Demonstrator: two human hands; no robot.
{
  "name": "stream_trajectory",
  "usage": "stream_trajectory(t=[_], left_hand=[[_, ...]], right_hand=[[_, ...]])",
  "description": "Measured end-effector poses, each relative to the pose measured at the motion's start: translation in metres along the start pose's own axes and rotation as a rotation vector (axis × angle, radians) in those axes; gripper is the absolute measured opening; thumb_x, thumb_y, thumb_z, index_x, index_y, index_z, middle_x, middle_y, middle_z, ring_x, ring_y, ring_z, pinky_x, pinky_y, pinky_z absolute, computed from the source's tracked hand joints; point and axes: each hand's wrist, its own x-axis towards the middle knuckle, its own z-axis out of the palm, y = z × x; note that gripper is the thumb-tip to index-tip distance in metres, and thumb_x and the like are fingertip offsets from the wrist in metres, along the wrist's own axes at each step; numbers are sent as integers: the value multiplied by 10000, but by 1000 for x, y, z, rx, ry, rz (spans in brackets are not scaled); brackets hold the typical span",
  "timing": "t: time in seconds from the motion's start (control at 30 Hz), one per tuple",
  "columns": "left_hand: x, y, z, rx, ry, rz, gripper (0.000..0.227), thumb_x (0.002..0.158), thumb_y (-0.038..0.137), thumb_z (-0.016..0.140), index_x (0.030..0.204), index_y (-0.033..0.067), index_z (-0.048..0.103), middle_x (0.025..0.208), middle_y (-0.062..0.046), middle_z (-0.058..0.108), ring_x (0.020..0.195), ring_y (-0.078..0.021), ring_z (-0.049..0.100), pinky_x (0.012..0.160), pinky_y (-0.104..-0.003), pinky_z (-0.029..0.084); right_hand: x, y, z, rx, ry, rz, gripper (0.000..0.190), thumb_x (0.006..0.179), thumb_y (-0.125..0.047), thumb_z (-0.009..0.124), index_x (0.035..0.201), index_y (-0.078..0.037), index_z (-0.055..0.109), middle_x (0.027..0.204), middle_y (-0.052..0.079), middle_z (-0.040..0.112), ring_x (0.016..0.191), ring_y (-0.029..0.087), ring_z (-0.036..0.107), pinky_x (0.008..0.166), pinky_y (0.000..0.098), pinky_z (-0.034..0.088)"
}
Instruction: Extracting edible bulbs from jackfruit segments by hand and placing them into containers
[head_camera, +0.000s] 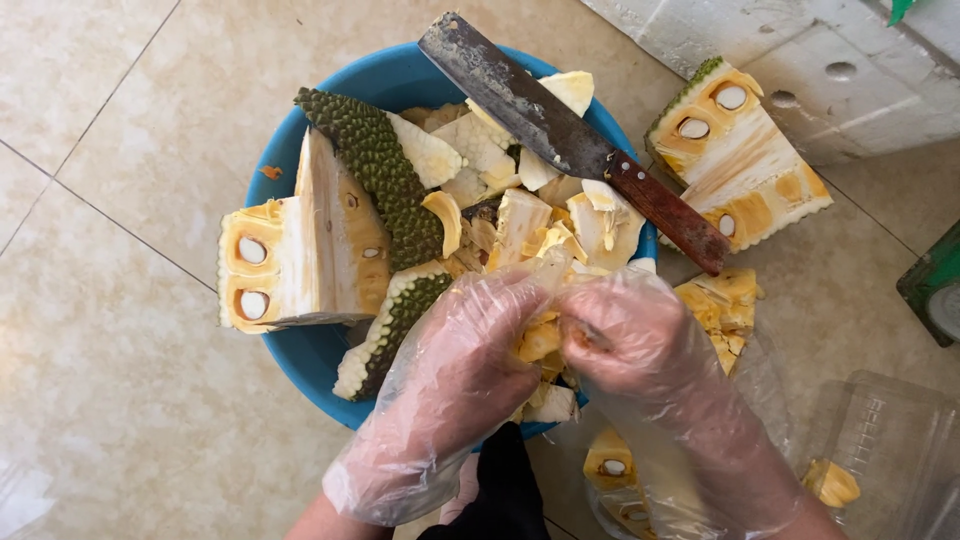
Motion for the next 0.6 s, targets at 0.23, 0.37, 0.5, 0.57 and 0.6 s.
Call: stream_trajectory(t=[0.23, 0.37, 0.5, 0.57, 0.6], left_hand=[[-5, -15, 9, 56, 27, 27, 767, 635, 22, 669, 1394, 102, 596, 1459, -148, 608, 1278, -362, 602, 1077, -456, 473], [-7, -22, 14, -82, 35, -10, 796, 617, -38, 706, 1391, 123, 604, 1447, -130, 624, 1315, -334, 612, 1100, -434, 466], [-10, -26, 18, -50, 94, -9, 778, 638, -57, 733, 1387, 109, 606, 1422, -140, 633, 1298, -332, 620, 1118, -438, 473], [6, -11, 8, -61, 58, 18, 755, 592, -75, 656, 1329, 89, 626, 1329, -143, 680, 1200, -343, 665, 1011, -428, 510], [14, -4, 3, -71, 23, 44, 744, 547, -92, 579, 1271, 69, 648, 1235, -145, 728, 1101, -353, 710, 905, -418, 548]], right_hand=[[-10, 6, 1, 131, 130, 208, 124, 839, 44, 724, 951, -1, 754, 960, 114, 783, 848, 204, 727, 822, 315, 576], [-19, 12, 10, 353, 282, 462, 111, 819, 49, 704, 918, 8, 734, 906, 105, 738, 833, 184, 695, 793, 301, 582], [-3, -11, 3, 436, 262, 612, 182, 809, 74, 677, 916, -66, 725, 932, 69, 770, 877, 156, 736, 824, 271, 654], [-2, -7, -4, 359, 132, 403, 241, 850, 37, 649, 1079, -25, 691, 1075, 139, 757, 1029, 229, 740, 927, 302, 649], [-1, -5, -8, 280, 0, 194, 352, 891, -1, 621, 1242, 16, 656, 1218, 209, 743, 1181, 302, 742, 1030, 333, 644]])
